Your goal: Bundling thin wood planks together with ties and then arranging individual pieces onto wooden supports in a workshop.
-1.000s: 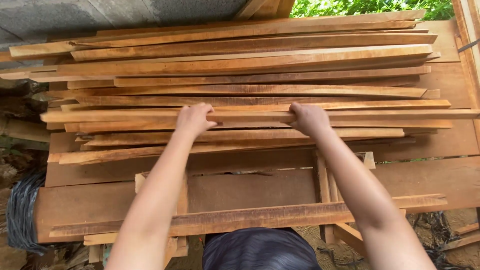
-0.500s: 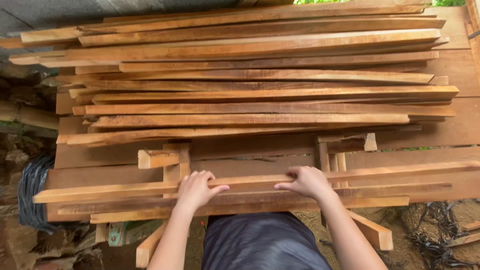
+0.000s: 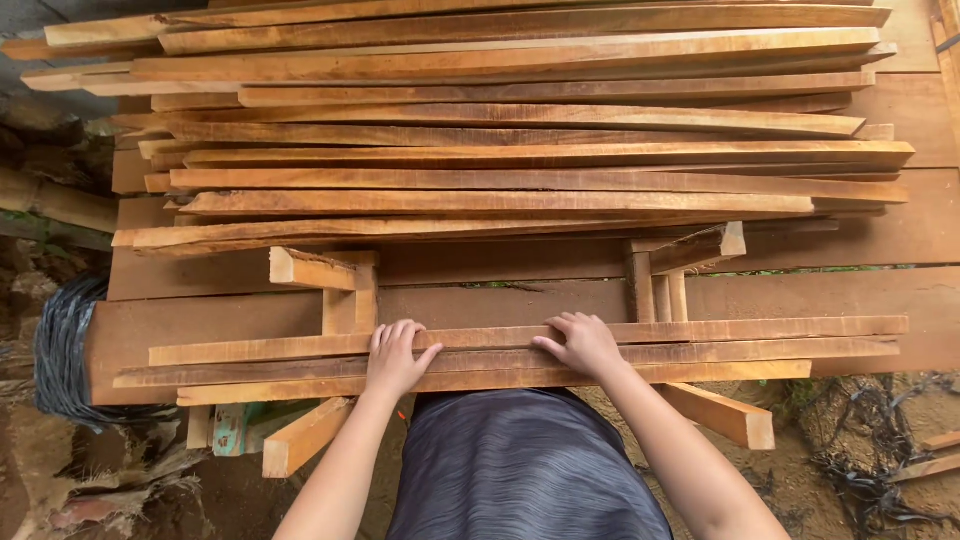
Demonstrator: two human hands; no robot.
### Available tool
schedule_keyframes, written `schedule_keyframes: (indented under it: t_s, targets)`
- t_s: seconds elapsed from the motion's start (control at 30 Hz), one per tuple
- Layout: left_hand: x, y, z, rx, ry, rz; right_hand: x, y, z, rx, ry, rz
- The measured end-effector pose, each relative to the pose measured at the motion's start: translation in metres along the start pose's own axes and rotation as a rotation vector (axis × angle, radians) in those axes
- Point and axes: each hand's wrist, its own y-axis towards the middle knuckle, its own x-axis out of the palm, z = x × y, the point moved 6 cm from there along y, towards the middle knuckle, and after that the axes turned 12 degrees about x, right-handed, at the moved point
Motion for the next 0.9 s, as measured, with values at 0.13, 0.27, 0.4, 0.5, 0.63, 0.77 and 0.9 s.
schedule_keyframes:
  t_s: [0.13, 0.27, 0.4, 0.5, 0.63, 0.77, 0.9]
  targets:
    - [-0.010, -0.021, 0.031, -0.041, 0.066, 0.039, -0.007, 0.000, -0.006, -0.009, -0.009, -0.016]
    - [0.016, -0.033, 0.067, 0.257, 0.189, 0.157, -0.004, 0.014, -0.017, 0.067, -0.055, -0.205]
    - [0.037, -0.046, 0.074, 0.375, 0.188, 0.208, -0.005, 0.013, -0.027, 0.100, -0.108, -0.276]
    - [0.036, -0.040, 0.070, 0.377, 0.194, 0.180, -0.009, 0.018, -0.027, 0.107, -0.078, -0.288]
    - [0.023, -0.040, 0.072, 0.395, 0.174, 0.169, -0.002, 0.019, -0.030, 0.122, -0.085, -0.319]
    - [0.027, -0.036, 0.073, 0.402, 0.174, 0.200, -0.007, 0.014, -0.025, 0.127, -0.051, -0.227]
    - [0.035, -0.038, 0.067, 0.362, 0.161, 0.176, -0.003, 0.016, -0.025, -0.060, 0.054, 0.259]
